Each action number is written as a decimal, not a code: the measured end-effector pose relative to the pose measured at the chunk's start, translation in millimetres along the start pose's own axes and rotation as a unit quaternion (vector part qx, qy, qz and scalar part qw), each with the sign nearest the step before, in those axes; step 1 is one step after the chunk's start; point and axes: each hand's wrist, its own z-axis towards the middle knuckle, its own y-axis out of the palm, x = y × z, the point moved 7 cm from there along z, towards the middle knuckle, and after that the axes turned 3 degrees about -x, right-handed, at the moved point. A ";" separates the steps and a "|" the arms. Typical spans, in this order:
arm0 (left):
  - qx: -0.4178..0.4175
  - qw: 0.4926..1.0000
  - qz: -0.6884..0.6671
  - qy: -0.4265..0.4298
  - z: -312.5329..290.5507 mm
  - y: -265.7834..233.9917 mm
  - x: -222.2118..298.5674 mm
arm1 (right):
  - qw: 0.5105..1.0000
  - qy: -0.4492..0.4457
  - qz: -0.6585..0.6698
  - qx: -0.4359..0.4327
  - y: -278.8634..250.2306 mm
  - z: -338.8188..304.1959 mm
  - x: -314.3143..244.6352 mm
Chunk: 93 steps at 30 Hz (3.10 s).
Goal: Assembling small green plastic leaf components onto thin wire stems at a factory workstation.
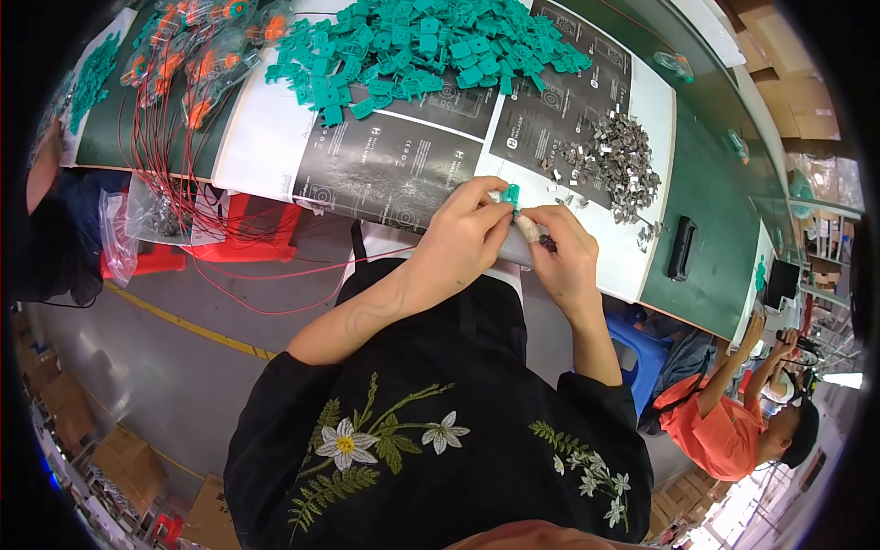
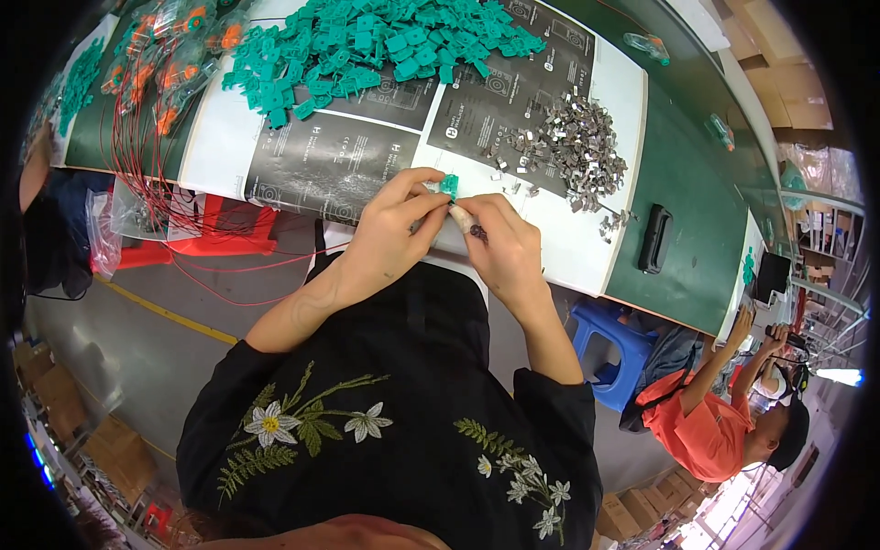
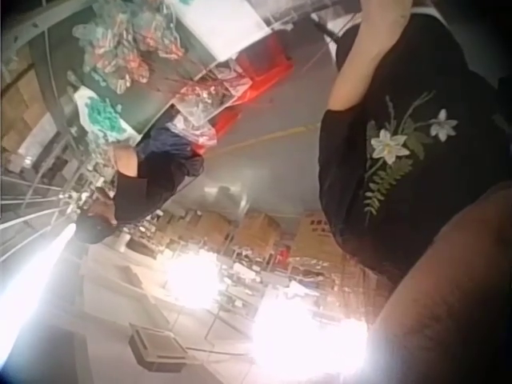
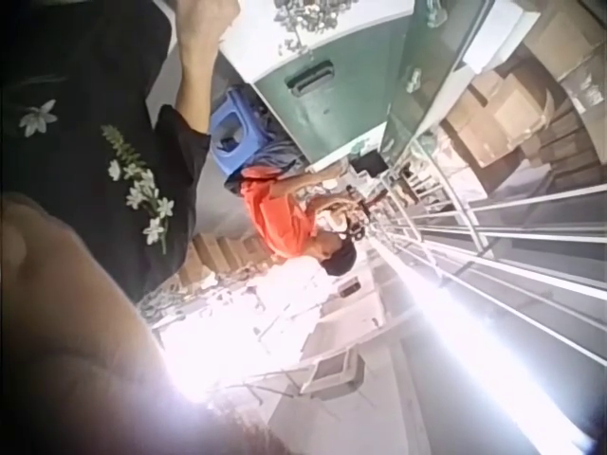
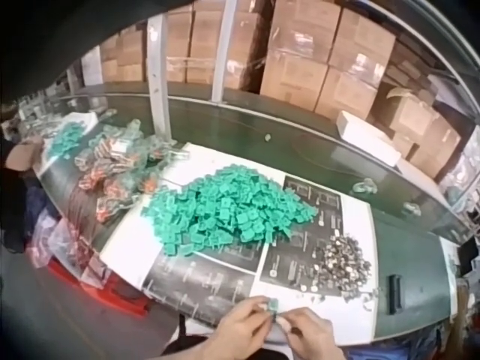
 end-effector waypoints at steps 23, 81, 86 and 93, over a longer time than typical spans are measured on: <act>-0.088 0.995 -0.038 0.039 9.8 0.2 -3.4 | 0.988 -0.082 -0.031 -0.131 -2.7 8.9 5.8; -0.133 0.989 -0.066 -0.017 12.0 4.8 -11.1 | 0.963 -0.100 -0.066 -0.241 11.7 11.4 18.8; -0.148 0.984 -0.073 -0.064 18.5 6.6 -16.7 | 0.964 -0.102 -0.052 -0.242 9.2 12.9 18.1; -0.117 0.987 -0.078 -0.073 14.6 7.6 -15.3 | 0.987 -0.054 0.112 -0.105 -18.1 2.9 7.7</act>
